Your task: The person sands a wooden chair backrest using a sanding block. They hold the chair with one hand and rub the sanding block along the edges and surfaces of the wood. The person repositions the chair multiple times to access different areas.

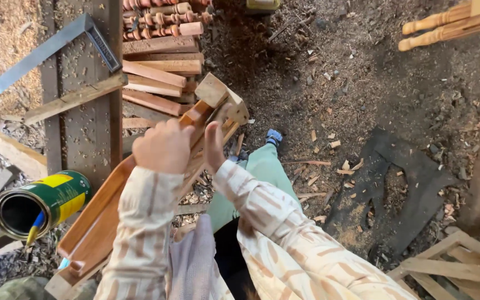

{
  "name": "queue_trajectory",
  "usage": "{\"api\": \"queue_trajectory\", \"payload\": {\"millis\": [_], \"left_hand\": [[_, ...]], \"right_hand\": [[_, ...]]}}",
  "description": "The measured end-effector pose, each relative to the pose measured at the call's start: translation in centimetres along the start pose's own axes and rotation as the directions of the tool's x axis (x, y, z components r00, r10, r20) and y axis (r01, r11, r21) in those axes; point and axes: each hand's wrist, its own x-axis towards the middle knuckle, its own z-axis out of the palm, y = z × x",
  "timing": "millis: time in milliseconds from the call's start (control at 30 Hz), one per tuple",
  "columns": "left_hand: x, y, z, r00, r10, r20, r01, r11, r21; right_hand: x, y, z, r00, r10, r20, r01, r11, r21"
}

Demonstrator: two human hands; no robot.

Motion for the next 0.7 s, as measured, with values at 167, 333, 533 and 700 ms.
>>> {"api": "queue_trajectory", "payload": {"millis": [167, 333, 533, 700], "left_hand": [[-2.3, -2.8, -0.8, 0.990, 0.100, -0.098, -0.085, 0.985, 0.150], [-2.3, -2.4, -0.5, 0.977, 0.119, -0.177, -0.098, 0.987, 0.126], [-1.9, -2.3, -0.4, 0.968, 0.122, -0.220, -0.100, 0.989, 0.110], [-1.5, -2.3, 0.7, 0.943, 0.147, -0.299, -0.121, 0.987, 0.105]], "right_hand": [[-0.1, -0.5, 1.2, 0.954, 0.240, -0.182, -0.202, 0.958, 0.206], [0.1, -0.3, 0.2, 0.984, 0.091, -0.151, -0.096, 0.995, -0.029], [2.9, 4.2, -0.4, 0.972, 0.083, -0.219, -0.129, 0.970, -0.204], [1.4, -2.5, 0.0, 0.957, -0.291, -0.020, 0.279, 0.933, -0.227]]}}
